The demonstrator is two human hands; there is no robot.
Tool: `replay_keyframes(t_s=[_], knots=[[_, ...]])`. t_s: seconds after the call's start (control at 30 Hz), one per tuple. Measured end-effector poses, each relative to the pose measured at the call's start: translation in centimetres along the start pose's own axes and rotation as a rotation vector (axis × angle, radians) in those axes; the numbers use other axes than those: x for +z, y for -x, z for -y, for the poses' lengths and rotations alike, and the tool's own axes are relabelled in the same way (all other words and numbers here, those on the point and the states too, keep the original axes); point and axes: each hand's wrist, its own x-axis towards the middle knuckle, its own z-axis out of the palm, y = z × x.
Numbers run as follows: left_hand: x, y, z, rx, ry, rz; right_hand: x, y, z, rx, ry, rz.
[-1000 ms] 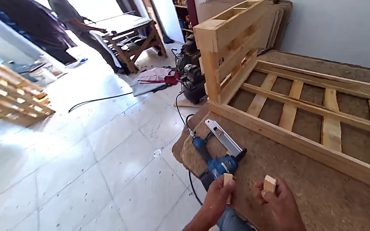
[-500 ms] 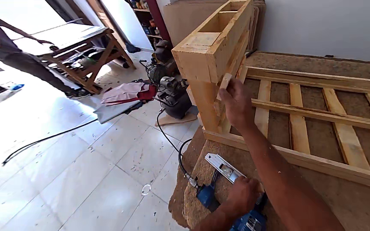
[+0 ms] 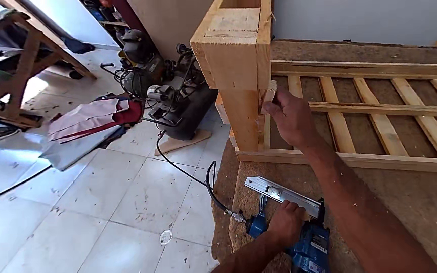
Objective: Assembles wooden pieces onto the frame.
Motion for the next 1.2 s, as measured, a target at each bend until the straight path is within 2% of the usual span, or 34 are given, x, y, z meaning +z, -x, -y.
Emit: replay_keyframes(t_s=[0.13, 0.23, 0.3, 0.4, 0.53, 0.67, 0.8, 1.03, 1.1, 1.2], knots=[[0.2, -0.9, 0.6, 0.008, -0.062, 0.072, -0.2, -0.2, 0.0, -0.015, -0.014, -0.025], [0.7, -0.7, 0.7, 0.056, -0.073, 0.126, 0.0, 1.2, -1.1, 0.033, -0.194, -0.107], [1.0, -0.1, 0.8, 0.076, -0.067, 0.099, 0.9, 3.2, -3.3, 0.117, -0.301, -0.155], [1.4, 1.2, 1.6, 0.011, -0.020, 0.100, 4.3, 6.1, -7.1, 0.278, -0.304, -0.030], [1.5, 1.2, 2.0, -0.047, -0.056, 0.147, 6.9, 6.7, -9.8, 0.296, -0.217, 0.089], [1.0, 0.5, 1.6, -0.142, -0.031, 0.250, 6.2, 6.4, -9.5, 0.284, -0.095, 0.159], [0.9, 0.4, 1.6, -0.159, -0.006, 0.248, 6.1, 6.6, -9.4, 0.259, -0.024, 0.157], [0.9, 0.2, 1.5, -0.186, -0.005, 0.262, 5.4, 5.9, -8.4, 0.204, 0.124, 0.253], [1.0, 0.2, 1.5, -0.177, -0.007, 0.243, 5.9, 6.0, -8.3, 0.220, 0.125, 0.210], [0.5, 0.2, 1.4, -0.177, 0.014, 0.249, 7.7, 7.1, -8.6, 0.206, 0.102, 0.042]])
